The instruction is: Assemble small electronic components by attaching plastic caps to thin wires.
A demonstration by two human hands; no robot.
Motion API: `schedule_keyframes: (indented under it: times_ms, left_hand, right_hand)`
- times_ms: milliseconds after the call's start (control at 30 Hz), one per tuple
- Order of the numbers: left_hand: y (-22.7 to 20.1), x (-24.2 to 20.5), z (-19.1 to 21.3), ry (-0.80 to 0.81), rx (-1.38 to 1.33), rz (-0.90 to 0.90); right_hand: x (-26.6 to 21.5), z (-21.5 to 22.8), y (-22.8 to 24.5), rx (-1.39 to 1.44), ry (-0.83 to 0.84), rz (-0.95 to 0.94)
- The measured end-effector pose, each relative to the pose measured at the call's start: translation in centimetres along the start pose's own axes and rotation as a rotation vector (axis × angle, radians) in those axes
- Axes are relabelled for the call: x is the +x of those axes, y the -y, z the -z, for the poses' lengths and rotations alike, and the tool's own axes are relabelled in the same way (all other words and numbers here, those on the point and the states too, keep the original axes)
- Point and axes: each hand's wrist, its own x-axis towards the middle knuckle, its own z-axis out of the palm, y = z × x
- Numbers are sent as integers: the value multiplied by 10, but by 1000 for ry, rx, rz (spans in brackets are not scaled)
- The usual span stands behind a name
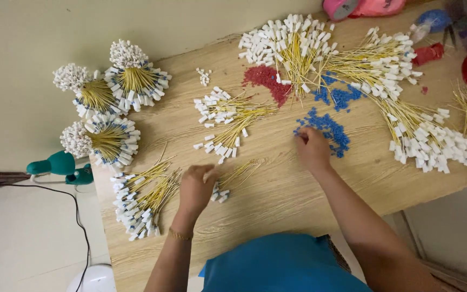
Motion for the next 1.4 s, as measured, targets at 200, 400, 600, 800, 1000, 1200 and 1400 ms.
schedule_keyframes:
  times_ms: [200,400,600,800,1000,1200,1400]
  left_hand:
    - [8,65,-21,-173,132,-27]
    - [22,92,-38,-222,318,8]
    - [27,96,-50,-206,408,86]
    - [28,101,-53,-231,420,60]
    - [19,97,-48,-158,380,33]
    - [-12,90,-23,-219,-65,35]
    - [-48,43,5,79,-1263,469]
  right_hand:
    - [16,-4,4,-86,24,96]
    - [20,-5,5,-371,85,119]
    - [29,-3,-10,-461,244,56]
    - [30,12,-4,-81,98,-51]
    - [26,26,5,53,33,-27]
    - [6,31,41,719,186,-342]
    - [-31,43,106,977,324,-253]
